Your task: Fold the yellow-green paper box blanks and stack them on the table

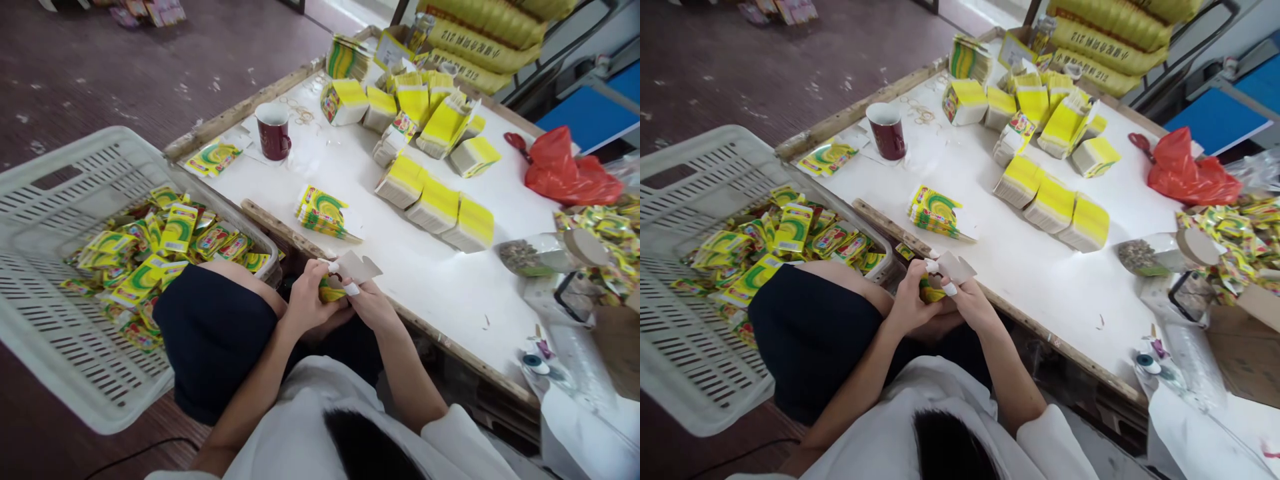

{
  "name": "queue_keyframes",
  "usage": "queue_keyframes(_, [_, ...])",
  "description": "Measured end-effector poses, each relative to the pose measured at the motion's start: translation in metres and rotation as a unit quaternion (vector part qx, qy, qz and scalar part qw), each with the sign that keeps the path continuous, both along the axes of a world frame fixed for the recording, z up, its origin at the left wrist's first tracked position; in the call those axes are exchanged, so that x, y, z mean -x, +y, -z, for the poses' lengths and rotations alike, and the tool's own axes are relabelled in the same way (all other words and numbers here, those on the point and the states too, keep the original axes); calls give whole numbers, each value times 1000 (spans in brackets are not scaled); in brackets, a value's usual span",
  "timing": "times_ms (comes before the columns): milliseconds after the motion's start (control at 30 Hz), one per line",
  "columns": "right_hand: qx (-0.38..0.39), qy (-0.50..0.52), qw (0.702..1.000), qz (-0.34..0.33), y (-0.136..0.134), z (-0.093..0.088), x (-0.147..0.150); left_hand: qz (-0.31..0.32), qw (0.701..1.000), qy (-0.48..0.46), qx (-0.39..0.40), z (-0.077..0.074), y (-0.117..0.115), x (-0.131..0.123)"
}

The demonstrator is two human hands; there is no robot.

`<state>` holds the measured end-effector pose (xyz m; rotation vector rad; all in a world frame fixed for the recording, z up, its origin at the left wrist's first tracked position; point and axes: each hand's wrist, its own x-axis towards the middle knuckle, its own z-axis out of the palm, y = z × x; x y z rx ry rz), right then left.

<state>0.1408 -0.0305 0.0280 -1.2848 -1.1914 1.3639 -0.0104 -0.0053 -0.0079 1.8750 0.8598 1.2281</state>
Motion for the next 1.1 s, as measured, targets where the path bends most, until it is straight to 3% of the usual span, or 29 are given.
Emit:
queue_keyframes(100, [-107,-159,981,-39,-6,-4,1,31,998,11,50,5,-2,0])
queue_keyframes(200, [-226,-281,929,-84,-10,-4,-1,9,998,19,56,13,-2,-3])
queue_keyframes(300, [-289,-318,902,-33,-7,1,-8,-47,996,46,59,14,0,-4])
queue_keyframes(400, [-284,-342,896,-8,-1,3,-19,-72,992,57,89,5,1,-1])
queue_keyframes(567, [-231,-362,895,-124,8,-9,-43,-55,994,24,89,-7,0,1])
queue_keyframes(767, [-189,-323,900,-222,14,-24,-56,-30,996,65,59,-4,1,1])
queue_keyframes(967, [-176,-248,944,-128,4,-3,-33,-40,996,42,62,-3,1,2])
queue_keyframes(1033, [-168,-191,961,-109,3,-1,-30,-37,992,-35,115,-3,0,2])
queue_keyframes(1100, [-163,-142,973,-87,6,-2,-30,-77,969,-161,168,-1,3,4])
